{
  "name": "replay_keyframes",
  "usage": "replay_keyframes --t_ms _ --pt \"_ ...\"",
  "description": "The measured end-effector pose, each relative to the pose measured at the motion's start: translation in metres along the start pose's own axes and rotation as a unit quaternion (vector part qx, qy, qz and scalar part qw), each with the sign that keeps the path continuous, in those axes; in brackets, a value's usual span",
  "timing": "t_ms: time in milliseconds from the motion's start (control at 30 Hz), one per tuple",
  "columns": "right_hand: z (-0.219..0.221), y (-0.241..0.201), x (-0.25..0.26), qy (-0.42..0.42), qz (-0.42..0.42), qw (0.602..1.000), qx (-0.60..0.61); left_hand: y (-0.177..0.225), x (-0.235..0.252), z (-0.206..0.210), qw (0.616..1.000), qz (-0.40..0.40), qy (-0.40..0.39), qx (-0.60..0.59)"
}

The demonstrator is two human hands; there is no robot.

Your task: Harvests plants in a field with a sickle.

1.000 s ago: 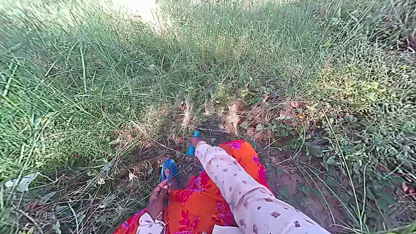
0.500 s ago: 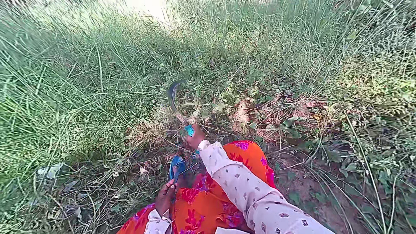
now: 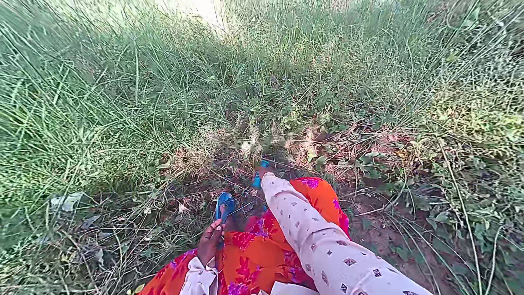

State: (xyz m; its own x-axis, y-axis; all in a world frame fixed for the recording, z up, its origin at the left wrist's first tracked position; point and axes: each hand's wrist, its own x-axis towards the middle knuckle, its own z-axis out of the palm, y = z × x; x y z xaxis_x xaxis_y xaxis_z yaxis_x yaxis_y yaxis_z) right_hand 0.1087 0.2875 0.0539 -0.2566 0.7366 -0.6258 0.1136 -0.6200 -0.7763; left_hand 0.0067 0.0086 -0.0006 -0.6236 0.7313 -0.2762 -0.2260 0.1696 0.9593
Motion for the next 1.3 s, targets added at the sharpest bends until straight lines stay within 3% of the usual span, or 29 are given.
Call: replay_keyframes --t_ms 167,233,400,533,667,767,867,967,1033,1100,1167,1233,1300 --pt "0.060 0.057 -0.047 -0.179 0.022 0.962 -0.204 -0.003 0.005 0.003 0.999 0.004 0.002 0.034" --pt "0.067 0.057 -0.062 -0.216 0.019 0.946 -0.243 -0.007 0.009 -0.004 0.999 -0.003 -0.006 0.040" --pt "0.070 0.046 -0.087 -0.231 -0.061 0.920 -0.312 -0.008 0.007 -0.010 0.999 0.011 -0.035 -0.020" --pt "0.071 0.070 -0.102 -0.266 -0.180 0.847 -0.424 -0.010 0.001 -0.004 0.994 0.067 -0.065 -0.050" --pt "0.079 0.085 -0.119 -0.284 -0.274 0.766 -0.507 -0.012 -0.001 -0.002 0.963 0.142 -0.100 -0.205" --pt "0.079 0.090 -0.121 -0.313 -0.289 0.791 -0.440 -0.014 -0.004 0.001 0.951 0.190 -0.101 -0.224" --pt "0.078 0.089 -0.125 -0.337 -0.275 0.836 -0.335 -0.004 -0.012 0.014 0.963 0.223 -0.034 -0.146" --pt "0.066 0.064 -0.132 -0.329 -0.280 0.809 -0.398 0.015 -0.016 0.024 0.975 0.186 -0.003 -0.118" --pt "0.050 0.042 -0.140 -0.287 -0.263 0.791 -0.473 0.024 -0.006 0.027 0.982 0.162 -0.046 -0.089" --pt "0.027 0.029 -0.142 -0.238 -0.236 0.788 -0.516 0.033 0.005 0.040 0.987 0.143 -0.068 -0.013" --pt "0.005 0.023 -0.140 -0.208 -0.211 0.760 -0.578 0.045 0.021 0.054 0.982 0.138 -0.107 0.077" --pt "-0.015 0.017 -0.137 -0.186 -0.164 0.714 -0.655 0.060 0.039 0.069 0.953 0.122 -0.175 0.213" --pt "-0.030 0.013 -0.132 -0.173 -0.122 0.680 -0.702 0.077 0.053 0.090 0.902 0.084 -0.242 0.347"
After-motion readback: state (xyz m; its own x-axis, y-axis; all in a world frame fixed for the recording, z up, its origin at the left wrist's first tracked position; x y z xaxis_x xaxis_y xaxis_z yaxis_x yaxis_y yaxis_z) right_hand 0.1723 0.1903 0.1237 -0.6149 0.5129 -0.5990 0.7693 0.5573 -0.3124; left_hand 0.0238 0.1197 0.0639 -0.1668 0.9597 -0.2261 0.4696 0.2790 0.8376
